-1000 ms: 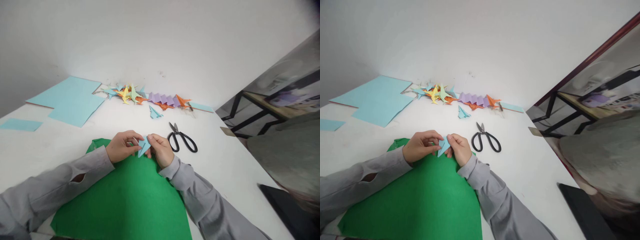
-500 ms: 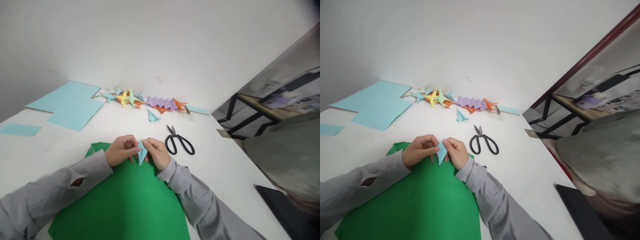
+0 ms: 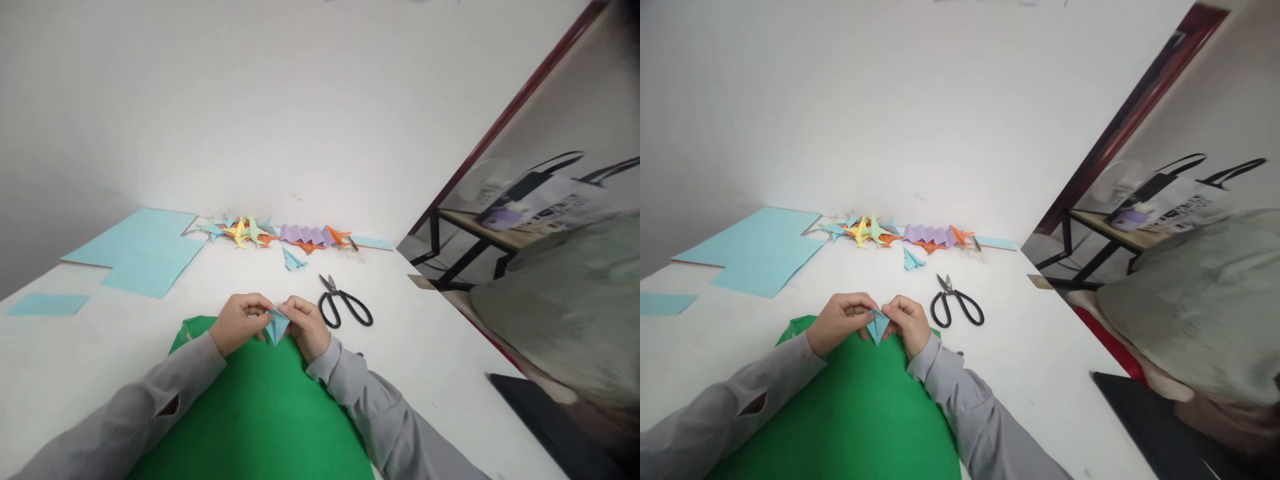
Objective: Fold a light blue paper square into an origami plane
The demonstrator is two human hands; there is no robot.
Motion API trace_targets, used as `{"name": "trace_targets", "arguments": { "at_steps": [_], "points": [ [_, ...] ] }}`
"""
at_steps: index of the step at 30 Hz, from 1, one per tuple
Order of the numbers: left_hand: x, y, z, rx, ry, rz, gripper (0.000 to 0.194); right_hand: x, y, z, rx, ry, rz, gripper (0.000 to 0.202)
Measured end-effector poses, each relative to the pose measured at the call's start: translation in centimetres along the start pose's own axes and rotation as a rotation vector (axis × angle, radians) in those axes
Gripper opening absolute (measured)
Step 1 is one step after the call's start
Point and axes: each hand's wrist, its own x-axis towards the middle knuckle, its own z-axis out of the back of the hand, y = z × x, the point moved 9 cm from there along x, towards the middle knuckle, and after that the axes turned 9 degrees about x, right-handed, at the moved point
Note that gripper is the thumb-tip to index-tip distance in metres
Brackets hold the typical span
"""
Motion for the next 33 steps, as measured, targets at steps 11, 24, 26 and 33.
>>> {"name": "trace_targets", "arguments": {
  "at_steps": [11, 24, 26, 33],
  "points": [
    [1.8, 1.1, 2.6, 0.001, -0.333, 0.11, 0.009, 2.2, 0.4, 0.2, -0.033, -0.097, 0.05, 0.031],
    [1.9, 2.2, 2.3, 0.021, -0.288, 0.046, 0.015, 1.8, 1.2, -0.9, -0.604, -0.035, 0.196, 0.025],
    [2.0, 2.0, 1.8, 0.0, -0.239, 0.031, 0.014, 1.7, 1.3, -0.9, -0.55, -0.022, 0.194, 0.022],
    [2.3, 3.3, 1.8, -0.18, -0.178, 0.19, 0.017, 1.5, 0.9, -0.2, -0.369, -0.004, 0.12, 0.02]
  ]
}}
